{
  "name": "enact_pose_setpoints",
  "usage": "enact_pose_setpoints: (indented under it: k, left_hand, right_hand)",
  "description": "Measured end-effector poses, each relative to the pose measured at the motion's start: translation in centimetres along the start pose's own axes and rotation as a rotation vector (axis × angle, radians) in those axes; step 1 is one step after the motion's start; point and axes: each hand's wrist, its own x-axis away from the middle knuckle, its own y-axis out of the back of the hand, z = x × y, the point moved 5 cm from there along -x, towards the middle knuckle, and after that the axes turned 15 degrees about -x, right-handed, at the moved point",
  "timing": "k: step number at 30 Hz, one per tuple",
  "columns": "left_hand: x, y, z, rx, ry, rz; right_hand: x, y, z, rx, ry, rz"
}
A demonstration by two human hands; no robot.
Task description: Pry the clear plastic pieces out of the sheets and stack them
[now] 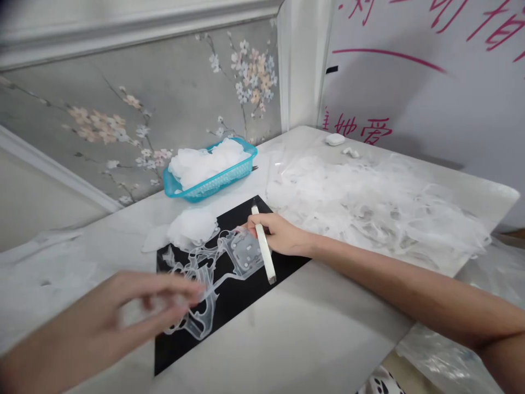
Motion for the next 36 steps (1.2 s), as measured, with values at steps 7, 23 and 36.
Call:
enact_pose_setpoints:
  k: [7, 23, 36]
  left_hand:
    - [-7.3, -8.2, -3.7, -0.096, -0.165, -0.293]
    - [-7.8, -8.7, -1.0, 0.0, 0.085, -0.305]
    - [-7.7, -8.9, -0.9, -0.074, 0.089, -0.291]
  right_hand:
    - [-0.2, 2.2, 1.2, 0.0, 0.019, -0.349]
    - [0.3, 2.2, 4.1, -0.08, -0.074, -0.218]
    - [0.4, 1.4, 2.7, 0.169, -0.114, 0.224]
